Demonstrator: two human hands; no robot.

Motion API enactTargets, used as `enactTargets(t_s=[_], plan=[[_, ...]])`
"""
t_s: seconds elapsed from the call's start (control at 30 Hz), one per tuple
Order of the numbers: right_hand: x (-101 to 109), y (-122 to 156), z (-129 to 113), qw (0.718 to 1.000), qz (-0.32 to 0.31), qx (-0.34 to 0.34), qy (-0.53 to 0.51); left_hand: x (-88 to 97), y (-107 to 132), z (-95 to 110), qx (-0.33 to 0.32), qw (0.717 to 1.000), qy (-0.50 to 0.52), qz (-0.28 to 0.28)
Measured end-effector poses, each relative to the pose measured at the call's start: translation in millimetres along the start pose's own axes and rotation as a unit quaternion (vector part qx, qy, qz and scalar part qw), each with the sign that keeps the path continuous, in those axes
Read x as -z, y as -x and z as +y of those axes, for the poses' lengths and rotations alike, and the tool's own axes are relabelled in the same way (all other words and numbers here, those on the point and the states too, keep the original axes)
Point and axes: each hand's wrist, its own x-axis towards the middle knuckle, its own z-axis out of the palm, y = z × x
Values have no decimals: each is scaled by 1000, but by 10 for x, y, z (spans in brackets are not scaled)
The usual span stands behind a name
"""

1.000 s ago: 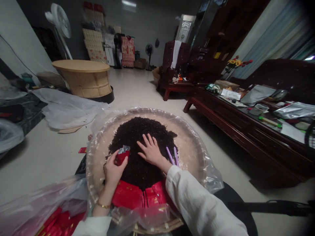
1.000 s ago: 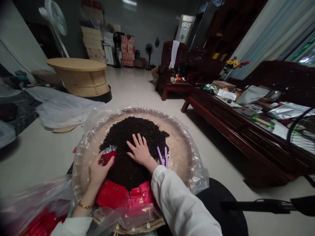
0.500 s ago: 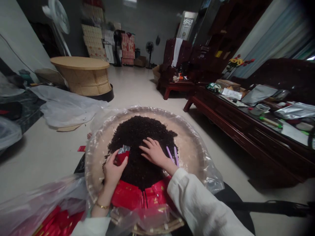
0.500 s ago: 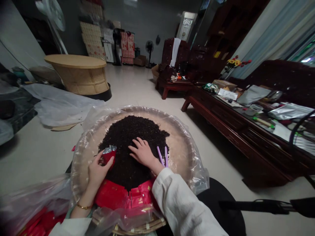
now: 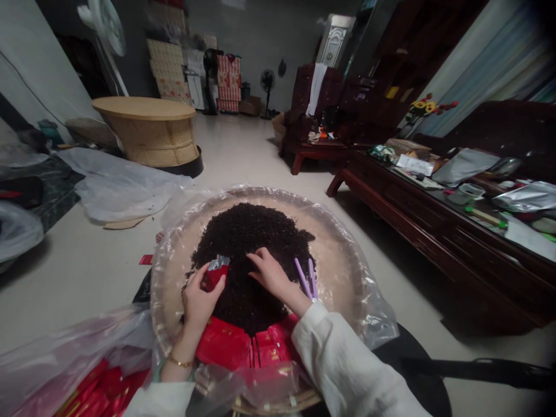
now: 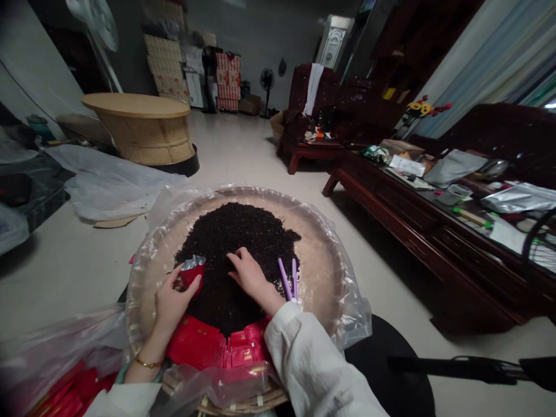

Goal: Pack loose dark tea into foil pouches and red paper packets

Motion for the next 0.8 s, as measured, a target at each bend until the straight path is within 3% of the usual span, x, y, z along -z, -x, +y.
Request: enactTargets(t_s=[0.2,0.37,0.57,0.8], plan=[[-92,-210,-171,989,12,63,133,3,-5,-4,13,1000,-2,1],[-270,-309,-296,975,-22,137,175,6,-8,-11,21,1000,6,-7],[-339,-281,-421,944,-50,268,183,-11,-11,-32,19,1000,8,-9],[-456,-290,-422,944,-60,274,172,-2,-17,-45,16,1000,4,-13]])
